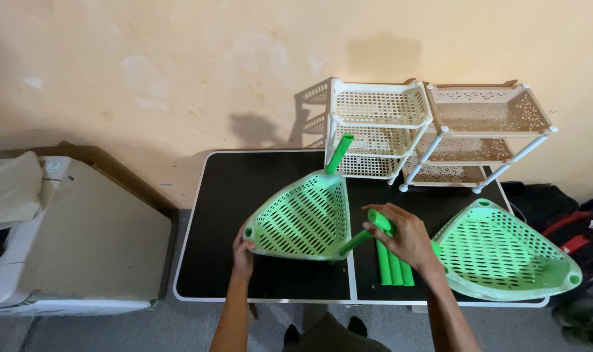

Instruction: The person disassembles a green triangular plastic storage rack on a table. They remove the green support poles from the triangular baskets and place the components on the table. The person handles the baskets and poles by hand without using tools.

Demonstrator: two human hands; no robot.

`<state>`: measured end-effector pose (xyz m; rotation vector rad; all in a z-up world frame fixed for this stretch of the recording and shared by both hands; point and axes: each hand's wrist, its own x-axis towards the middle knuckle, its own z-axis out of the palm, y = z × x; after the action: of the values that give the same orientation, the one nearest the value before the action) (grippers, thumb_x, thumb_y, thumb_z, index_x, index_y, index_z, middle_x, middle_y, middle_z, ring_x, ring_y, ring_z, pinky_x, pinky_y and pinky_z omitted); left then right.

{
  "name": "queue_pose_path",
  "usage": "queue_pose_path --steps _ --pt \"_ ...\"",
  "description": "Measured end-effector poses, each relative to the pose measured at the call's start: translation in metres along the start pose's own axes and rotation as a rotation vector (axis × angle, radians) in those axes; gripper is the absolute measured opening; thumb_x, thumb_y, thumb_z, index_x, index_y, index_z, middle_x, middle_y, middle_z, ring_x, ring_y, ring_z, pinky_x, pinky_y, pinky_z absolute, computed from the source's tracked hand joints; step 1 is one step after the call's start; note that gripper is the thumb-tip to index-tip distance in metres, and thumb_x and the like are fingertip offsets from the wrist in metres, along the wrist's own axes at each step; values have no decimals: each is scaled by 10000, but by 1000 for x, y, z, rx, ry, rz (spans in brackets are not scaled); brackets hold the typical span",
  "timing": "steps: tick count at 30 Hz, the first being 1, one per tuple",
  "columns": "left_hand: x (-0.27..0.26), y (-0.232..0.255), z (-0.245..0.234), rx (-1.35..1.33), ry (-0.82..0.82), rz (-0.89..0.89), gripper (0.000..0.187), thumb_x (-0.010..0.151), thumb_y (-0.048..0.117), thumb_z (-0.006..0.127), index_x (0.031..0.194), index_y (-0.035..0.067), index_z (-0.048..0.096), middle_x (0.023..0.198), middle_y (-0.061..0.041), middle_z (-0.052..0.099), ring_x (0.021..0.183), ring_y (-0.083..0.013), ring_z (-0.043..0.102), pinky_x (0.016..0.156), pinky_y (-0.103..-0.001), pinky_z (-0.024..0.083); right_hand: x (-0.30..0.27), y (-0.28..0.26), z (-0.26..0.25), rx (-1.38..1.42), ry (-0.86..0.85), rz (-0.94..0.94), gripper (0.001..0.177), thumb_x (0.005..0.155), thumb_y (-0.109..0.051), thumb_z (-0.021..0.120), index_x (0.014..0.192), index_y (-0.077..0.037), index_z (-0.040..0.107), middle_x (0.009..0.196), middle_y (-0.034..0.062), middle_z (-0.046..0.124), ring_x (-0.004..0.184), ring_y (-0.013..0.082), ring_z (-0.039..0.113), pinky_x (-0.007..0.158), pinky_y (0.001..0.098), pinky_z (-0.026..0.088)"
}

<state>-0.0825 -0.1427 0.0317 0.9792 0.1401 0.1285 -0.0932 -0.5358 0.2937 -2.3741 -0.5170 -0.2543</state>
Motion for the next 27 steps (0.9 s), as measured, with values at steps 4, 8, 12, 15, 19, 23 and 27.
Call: queue_pose_path --steps 4,8,12,15,19,23,27 --pt "2 -21 -16 -77 103 -90 894 616 73 531 1507 19 478 1420 -157 592 1295 -294 579 1092 -425 469 2 -10 13 32 -3 -96 381 801 -283 779 1147 -127 743 949 46 748 580 174 693 581 377 600" --pt "0 -29 -16 -40 108 -128 882 636 71 536 1514 19 474 1427 -167 587 1307 -306 563 1109 -437 442 7 -27 24 50 -90 -69 402 828 -311 777 1199 -163 731 894 38 728 558 154 692 537 363 621" --pt "3 -27 -13 -14 113 -189 899 622 78 528 1518 31 476 1419 -180 596 1300 -327 569 1113 -447 440 13 -48 30 146 -136 -41 489 842 -315 769 1292 -140 691 902 61 715 529 174 657 525 383 600" --pt "2 -26 -16 14 163 -270 904 614 70 507 1517 50 478 1426 -165 588 1301 -323 560 1107 -454 437 12 -63 29 259 -154 -16 549 861 -263 737 1374 -97 632 917 93 694 600 208 659 603 398 606" --pt "1 -32 -24 70 289 -351 882 626 10 464 1506 70 495 1423 -169 587 1314 -327 552 1127 -469 427 13 -78 26 410 -131 -64 534 923 -178 655 1439 -63 578 999 133 677 816 223 713 793 406 628" --pt "7 -38 -27 -27 263 -252 845 642 -30 430 1481 23 519 1416 -194 598 1330 -349 555 1151 -489 425 14 -85 24 534 -82 -96 508 945 -160 620 1434 -40 556 1250 153 667 1028 249 699 875 437 637" --pt "9 -19 -14 561 436 -181 615 822 58 479 1429 97 570 1411 -151 496 1314 -313 490 1093 -484 409 13 -85 26 561 -137 -18 501 927 -162 629 1415 -65 573 1196 129 656 1040 244 682 931 476 610"
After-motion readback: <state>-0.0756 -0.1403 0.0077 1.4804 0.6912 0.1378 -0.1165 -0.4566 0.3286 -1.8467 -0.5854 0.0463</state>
